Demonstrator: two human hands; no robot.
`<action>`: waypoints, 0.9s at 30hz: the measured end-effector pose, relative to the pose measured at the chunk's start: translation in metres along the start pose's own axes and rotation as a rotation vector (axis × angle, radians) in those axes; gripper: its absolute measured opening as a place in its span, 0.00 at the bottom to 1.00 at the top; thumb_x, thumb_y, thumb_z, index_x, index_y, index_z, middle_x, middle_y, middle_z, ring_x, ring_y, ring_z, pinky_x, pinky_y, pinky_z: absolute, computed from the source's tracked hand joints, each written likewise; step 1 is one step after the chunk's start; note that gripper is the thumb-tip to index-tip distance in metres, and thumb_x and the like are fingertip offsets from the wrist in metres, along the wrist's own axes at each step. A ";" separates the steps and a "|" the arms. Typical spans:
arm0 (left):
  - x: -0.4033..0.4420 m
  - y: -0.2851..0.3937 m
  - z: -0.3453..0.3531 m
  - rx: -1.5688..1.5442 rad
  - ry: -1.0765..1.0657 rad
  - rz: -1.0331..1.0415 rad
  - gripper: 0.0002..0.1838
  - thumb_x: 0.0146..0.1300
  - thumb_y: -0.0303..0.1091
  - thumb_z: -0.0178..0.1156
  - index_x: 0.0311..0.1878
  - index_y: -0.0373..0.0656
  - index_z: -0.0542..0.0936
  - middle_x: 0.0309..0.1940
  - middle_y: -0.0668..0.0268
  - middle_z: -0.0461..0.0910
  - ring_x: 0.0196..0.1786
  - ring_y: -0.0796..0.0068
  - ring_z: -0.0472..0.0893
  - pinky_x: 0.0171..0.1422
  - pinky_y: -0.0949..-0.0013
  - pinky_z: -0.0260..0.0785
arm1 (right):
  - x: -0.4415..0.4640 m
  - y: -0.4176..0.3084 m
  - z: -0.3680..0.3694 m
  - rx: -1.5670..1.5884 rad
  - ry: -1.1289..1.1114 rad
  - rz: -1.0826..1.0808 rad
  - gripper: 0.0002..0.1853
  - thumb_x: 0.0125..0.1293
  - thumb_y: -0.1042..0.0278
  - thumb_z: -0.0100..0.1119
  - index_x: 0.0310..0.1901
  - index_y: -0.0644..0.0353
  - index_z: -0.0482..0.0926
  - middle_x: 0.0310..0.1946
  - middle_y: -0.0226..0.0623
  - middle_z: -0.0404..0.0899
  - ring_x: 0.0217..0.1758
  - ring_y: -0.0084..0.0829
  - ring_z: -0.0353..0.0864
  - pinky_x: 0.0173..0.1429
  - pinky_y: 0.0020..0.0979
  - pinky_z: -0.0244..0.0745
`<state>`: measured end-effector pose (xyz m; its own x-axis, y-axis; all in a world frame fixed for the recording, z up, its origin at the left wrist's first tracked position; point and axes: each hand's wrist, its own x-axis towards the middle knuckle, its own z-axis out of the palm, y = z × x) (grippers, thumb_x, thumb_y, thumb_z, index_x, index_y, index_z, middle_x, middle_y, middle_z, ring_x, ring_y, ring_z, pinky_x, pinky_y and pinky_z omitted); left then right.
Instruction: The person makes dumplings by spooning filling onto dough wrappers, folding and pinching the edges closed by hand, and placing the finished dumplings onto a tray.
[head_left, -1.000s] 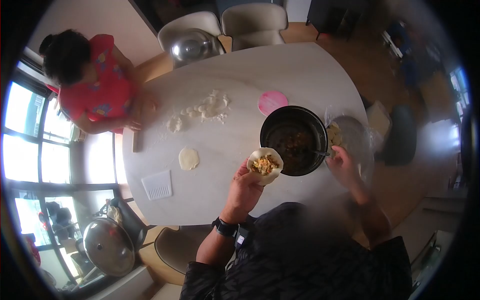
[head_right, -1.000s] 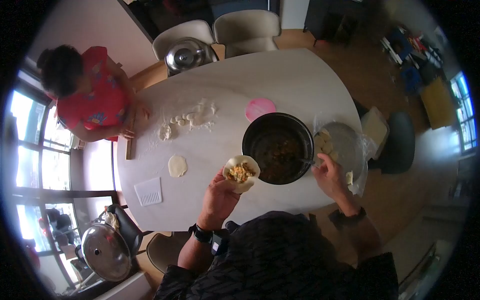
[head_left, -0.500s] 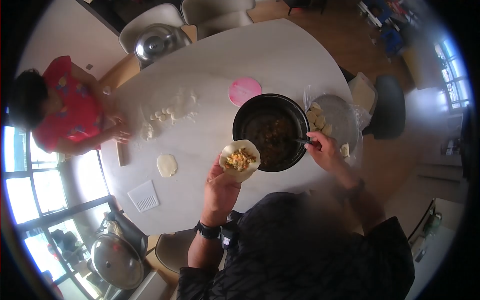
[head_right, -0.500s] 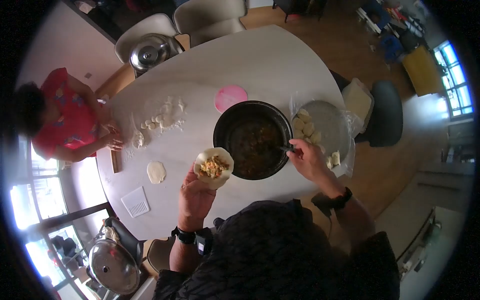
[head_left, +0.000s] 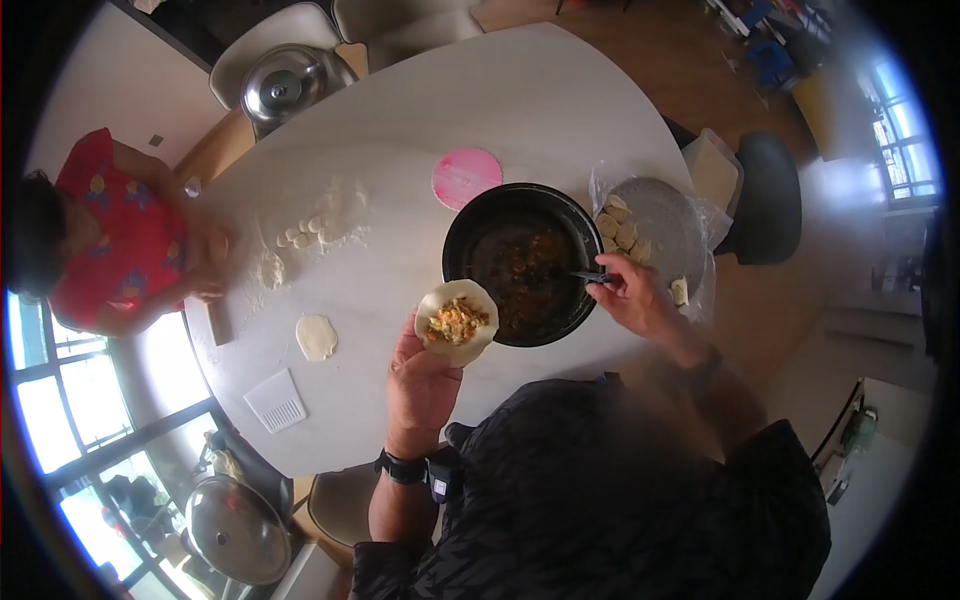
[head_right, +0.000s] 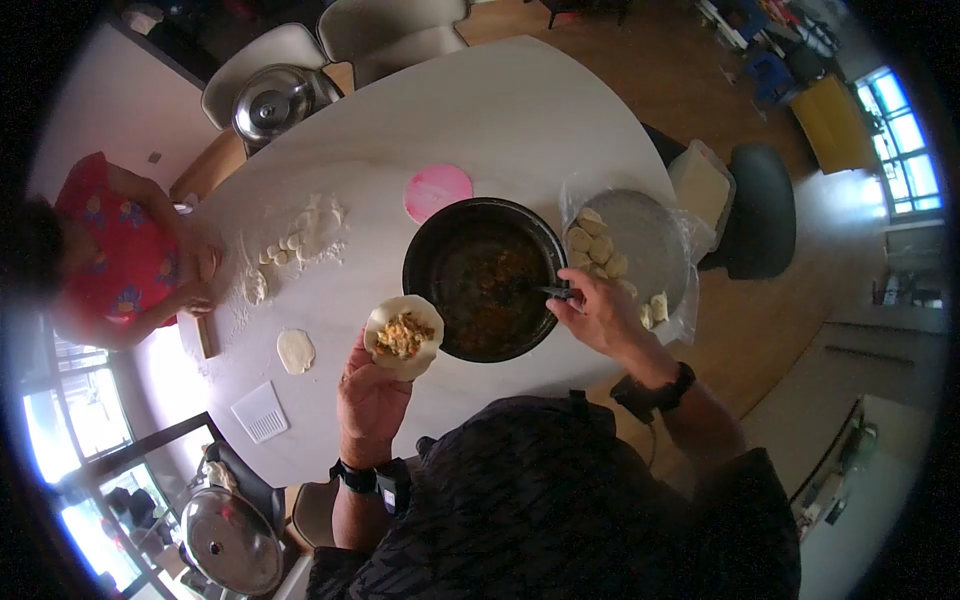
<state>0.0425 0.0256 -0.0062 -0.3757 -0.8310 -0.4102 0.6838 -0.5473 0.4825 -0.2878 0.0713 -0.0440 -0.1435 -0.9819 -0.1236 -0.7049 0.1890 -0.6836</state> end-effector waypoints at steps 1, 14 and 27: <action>0.000 -0.001 -0.001 -0.003 -0.004 0.000 0.36 0.55 0.14 0.49 0.72 0.32 0.68 0.66 0.49 0.77 0.70 0.54 0.77 0.77 0.52 0.70 | -0.001 0.001 -0.002 -0.001 0.043 -0.027 0.21 0.66 0.61 0.72 0.57 0.60 0.82 0.32 0.42 0.85 0.31 0.36 0.85 0.38 0.35 0.80; 0.000 0.017 0.004 0.066 0.030 0.084 0.37 0.55 0.18 0.49 0.74 0.31 0.67 0.70 0.46 0.73 0.73 0.49 0.74 0.77 0.46 0.70 | -0.004 0.002 -0.014 0.054 0.207 -0.177 0.20 0.63 0.72 0.74 0.57 0.61 0.82 0.37 0.38 0.83 0.28 0.29 0.79 0.34 0.30 0.78; 0.014 -0.001 0.031 -0.108 -0.102 -0.104 0.38 0.56 0.17 0.49 0.75 0.32 0.65 0.69 0.48 0.74 0.74 0.50 0.73 0.81 0.48 0.64 | 0.003 -0.102 0.012 0.179 0.167 -0.916 0.27 0.54 0.78 0.78 0.59 0.53 0.85 0.35 0.31 0.79 0.31 0.28 0.83 0.30 0.30 0.79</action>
<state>0.0175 0.0114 0.0121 -0.5054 -0.7793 -0.3705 0.6991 -0.6215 0.3536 -0.2081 0.0486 0.0171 0.3053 -0.7309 0.6104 -0.4772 -0.6721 -0.5661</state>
